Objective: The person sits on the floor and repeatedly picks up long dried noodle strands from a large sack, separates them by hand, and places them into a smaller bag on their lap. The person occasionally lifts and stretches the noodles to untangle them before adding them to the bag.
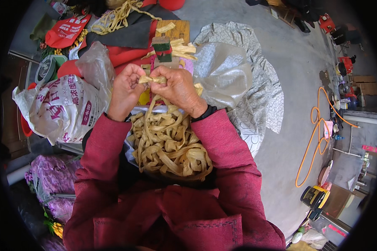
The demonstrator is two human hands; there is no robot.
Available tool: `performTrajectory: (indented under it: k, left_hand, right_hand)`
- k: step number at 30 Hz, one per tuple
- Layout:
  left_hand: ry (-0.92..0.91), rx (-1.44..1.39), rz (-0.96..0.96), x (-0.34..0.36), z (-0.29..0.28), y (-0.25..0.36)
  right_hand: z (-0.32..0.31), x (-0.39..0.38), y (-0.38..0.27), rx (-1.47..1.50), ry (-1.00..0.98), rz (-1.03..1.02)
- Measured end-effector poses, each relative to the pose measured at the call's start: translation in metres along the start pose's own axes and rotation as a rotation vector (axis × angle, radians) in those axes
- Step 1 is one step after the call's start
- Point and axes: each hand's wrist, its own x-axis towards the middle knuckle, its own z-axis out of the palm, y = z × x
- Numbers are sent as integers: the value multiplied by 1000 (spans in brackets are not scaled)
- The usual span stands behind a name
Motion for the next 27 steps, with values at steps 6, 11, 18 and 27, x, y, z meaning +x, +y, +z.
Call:
performTrajectory:
  k: [6, 11, 18, 27]
  left_hand:
    - [-142, -79, -119, 0, -4, 11]
    - [-191, -196, -50, -3, -5, 10]
    - [4, 138, 27, -3, -2, 8]
    - [-121, -19, -306, -7, -2, 31]
  right_hand:
    - [-8, 1, -7, 536, -124, 227]
    - [-16, -1, -4, 860, -254, 300]
    - [-13, 3, 8, 739, -212, 235]
    - [-4, 2, 0, 547, -114, 197]
